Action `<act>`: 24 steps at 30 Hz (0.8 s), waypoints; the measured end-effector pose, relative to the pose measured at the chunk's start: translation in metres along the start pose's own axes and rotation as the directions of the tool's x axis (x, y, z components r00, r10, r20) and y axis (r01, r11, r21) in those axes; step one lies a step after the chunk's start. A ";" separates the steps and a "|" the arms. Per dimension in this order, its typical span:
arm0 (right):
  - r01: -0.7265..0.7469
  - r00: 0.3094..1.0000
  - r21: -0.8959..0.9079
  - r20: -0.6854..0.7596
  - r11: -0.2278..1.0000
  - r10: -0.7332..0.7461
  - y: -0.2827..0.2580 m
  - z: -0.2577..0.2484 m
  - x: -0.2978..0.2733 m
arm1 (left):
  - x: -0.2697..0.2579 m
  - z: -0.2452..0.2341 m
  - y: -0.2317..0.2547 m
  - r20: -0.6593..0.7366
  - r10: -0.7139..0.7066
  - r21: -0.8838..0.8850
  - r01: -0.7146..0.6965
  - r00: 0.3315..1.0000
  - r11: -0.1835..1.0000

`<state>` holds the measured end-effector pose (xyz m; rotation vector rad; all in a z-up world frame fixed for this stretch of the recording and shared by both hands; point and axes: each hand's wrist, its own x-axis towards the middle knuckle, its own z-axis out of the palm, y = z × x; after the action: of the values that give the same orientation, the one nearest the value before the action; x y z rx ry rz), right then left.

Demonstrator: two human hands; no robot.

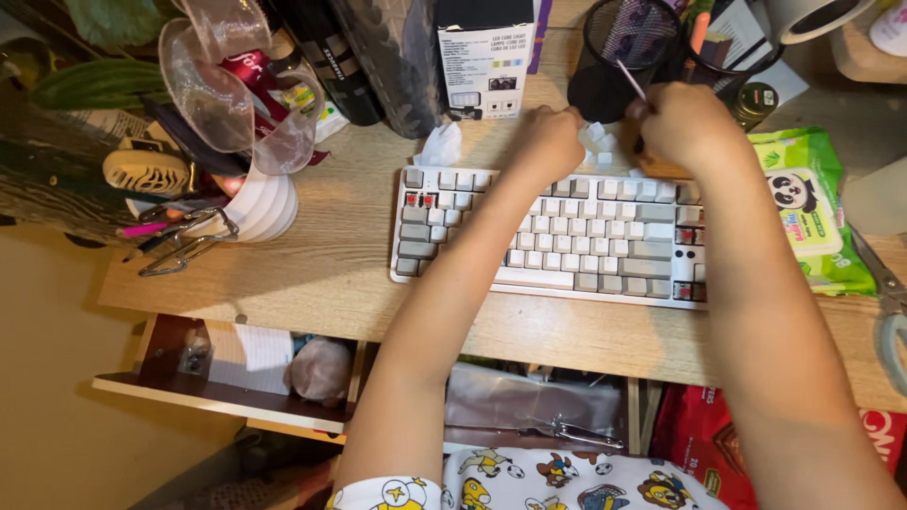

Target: The person lubricates keycaps using a thin brush and installs the keycaps onto a mechanical keyboard by hand.

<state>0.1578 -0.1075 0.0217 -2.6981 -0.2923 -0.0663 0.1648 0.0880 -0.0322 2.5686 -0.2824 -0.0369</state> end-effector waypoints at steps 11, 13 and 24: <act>-0.091 0.975 0.367 0.220 0.926 0.009 -0.017 -0.012 -0.025 | -0.015 -0.012 0.015 -0.138 0.038 0.078 -0.027 0.990 0.997; -0.175 0.952 0.298 0.294 0.938 0.084 -0.021 -0.018 -0.027 | -0.026 -0.017 0.013 -0.214 0.069 0.157 -0.036 0.974 0.987; -0.114 0.911 0.202 0.413 0.973 0.021 -0.020 0.017 -0.015 | -0.060 -0.007 0.026 -0.096 0.036 0.011 -0.036 0.995 0.999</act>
<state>0.1389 -0.0857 0.0130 -2.4726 -0.3072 0.5291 0.1019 0.0825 -0.0144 2.5643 -0.2929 0.1008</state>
